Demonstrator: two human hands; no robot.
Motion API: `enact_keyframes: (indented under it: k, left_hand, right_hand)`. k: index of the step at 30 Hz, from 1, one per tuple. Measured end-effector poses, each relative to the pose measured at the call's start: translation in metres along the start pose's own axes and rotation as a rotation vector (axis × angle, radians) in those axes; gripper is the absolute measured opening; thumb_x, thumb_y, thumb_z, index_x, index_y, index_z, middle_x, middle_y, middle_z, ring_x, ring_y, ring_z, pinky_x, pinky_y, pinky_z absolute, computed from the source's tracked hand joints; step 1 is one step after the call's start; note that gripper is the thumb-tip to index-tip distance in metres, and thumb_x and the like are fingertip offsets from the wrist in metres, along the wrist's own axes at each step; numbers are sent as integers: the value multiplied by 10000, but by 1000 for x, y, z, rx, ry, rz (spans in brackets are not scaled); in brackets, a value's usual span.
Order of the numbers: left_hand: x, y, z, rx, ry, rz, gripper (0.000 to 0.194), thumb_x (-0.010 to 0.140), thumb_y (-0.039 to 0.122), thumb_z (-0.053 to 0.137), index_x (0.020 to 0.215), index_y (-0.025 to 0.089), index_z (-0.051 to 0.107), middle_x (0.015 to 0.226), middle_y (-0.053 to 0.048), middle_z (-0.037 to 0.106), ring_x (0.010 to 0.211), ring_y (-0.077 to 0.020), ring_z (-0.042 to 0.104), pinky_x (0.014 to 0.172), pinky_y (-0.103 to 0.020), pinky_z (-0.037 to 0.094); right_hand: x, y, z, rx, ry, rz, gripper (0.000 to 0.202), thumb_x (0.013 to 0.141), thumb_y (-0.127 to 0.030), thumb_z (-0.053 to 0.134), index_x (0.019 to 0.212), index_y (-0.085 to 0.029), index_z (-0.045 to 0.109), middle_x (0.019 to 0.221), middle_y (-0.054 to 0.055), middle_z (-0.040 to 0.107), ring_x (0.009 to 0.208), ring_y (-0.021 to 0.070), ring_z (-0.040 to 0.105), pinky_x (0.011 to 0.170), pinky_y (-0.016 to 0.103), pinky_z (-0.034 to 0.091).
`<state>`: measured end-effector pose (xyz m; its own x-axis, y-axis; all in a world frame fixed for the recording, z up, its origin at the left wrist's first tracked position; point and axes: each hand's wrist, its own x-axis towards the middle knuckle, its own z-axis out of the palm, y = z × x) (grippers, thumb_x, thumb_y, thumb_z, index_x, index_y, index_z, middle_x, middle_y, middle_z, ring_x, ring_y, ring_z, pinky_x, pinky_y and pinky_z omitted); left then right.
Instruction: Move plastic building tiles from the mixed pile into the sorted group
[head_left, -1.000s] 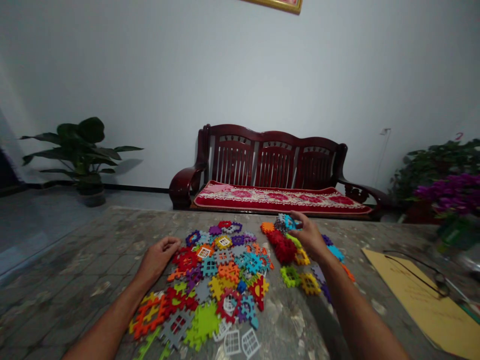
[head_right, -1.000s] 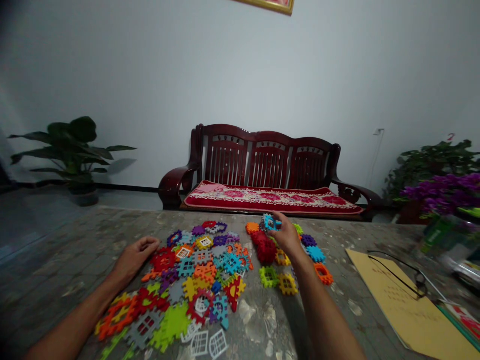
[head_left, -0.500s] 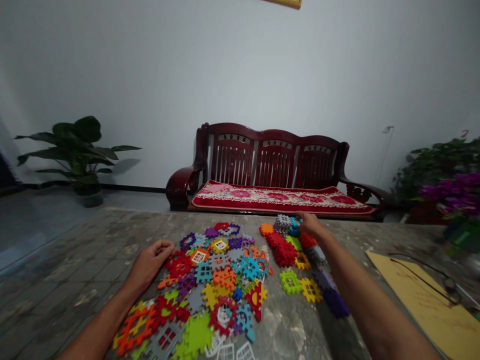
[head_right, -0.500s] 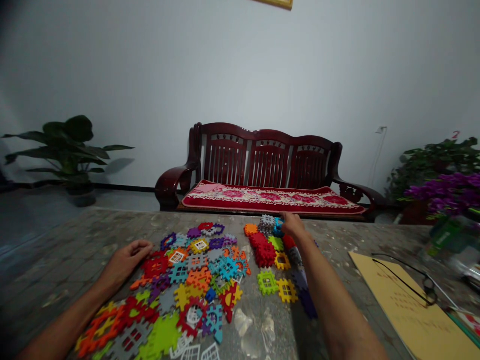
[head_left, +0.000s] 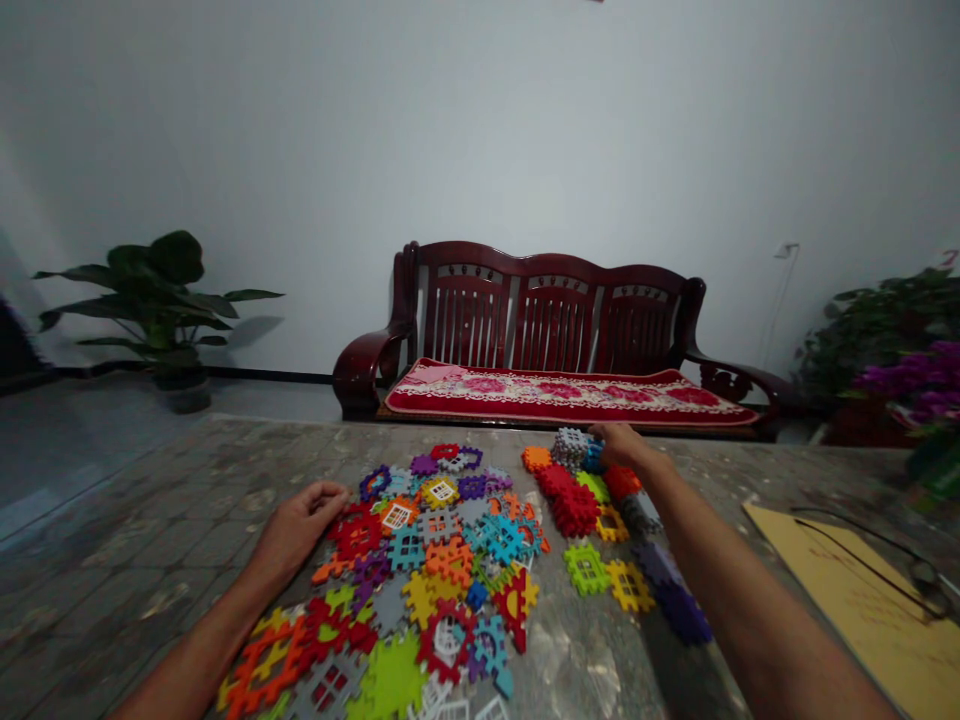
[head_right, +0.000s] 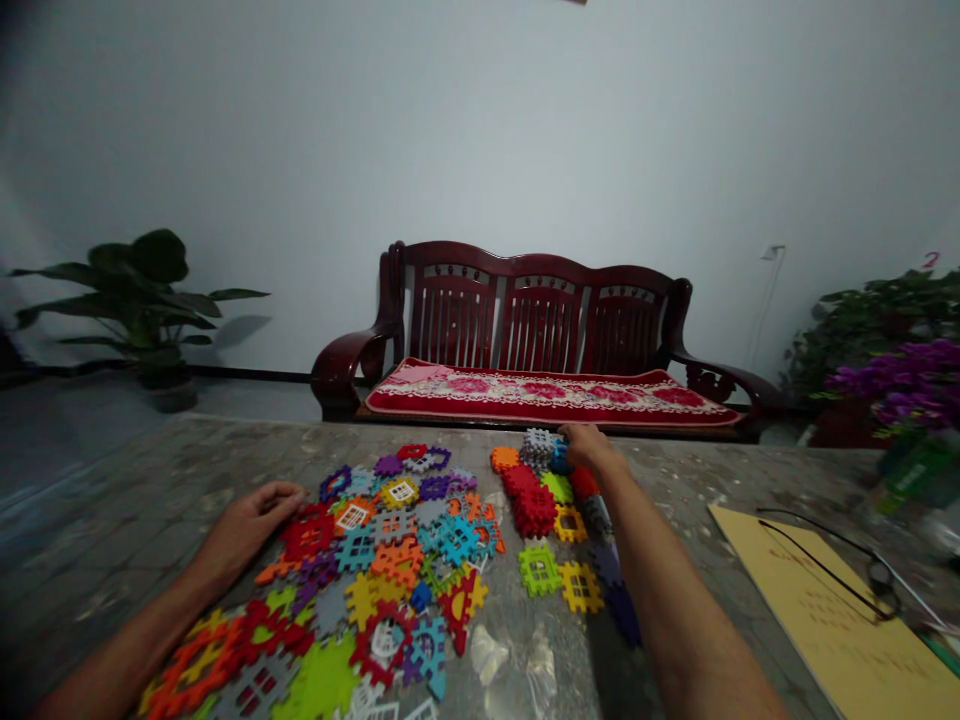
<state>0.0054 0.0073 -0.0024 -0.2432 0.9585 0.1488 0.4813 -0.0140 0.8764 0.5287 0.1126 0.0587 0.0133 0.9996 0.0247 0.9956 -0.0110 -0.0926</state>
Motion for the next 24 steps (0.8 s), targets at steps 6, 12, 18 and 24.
enact_keyframes:
  k: [6, 12, 18, 24]
  left_hand:
    - [3, -6, 0, 37, -6, -2, 454, 605, 617, 610, 769, 199, 678, 718, -22, 719, 707, -223, 651, 675, -292, 471]
    - [4, -8, 1, 16, -4, 8, 453, 600, 617, 617, 764, 199, 680, 738, -30, 729, 722, -229, 656, 690, -298, 478]
    - [3, -6, 1, 12, 7, 5, 461, 600, 628, 622, 767, 203, 685, 733, -29, 735, 717, -232, 661, 692, -300, 488]
    - [2, -2, 0, -3, 8, 15, 445, 580, 622, 629, 725, 205, 680, 707, -24, 725, 696, -230, 656, 673, -297, 489]
  right_hand:
    - [3, -2, 2, -35, -21, -41, 642, 609, -78, 651, 1220, -275, 662, 1232, 55, 672, 1159, 258, 584, 953, 302, 437]
    - [1, 1, 7, -33, -23, -40, 641, 637, -75, 636, 1250, -262, 641, 1253, 65, 662, 1168, 262, 583, 960, 316, 433]
    - [-3, 0, 10, 37, 6, -25, 569, 666, -89, 641, 1217, -230, 661, 1209, 71, 687, 1109, 263, 623, 920, 319, 466]
    - [-6, -1, 12, 166, 104, -12, 514, 595, -57, 675, 1079, -222, 722, 1083, 43, 735, 1034, 255, 657, 911, 313, 491]
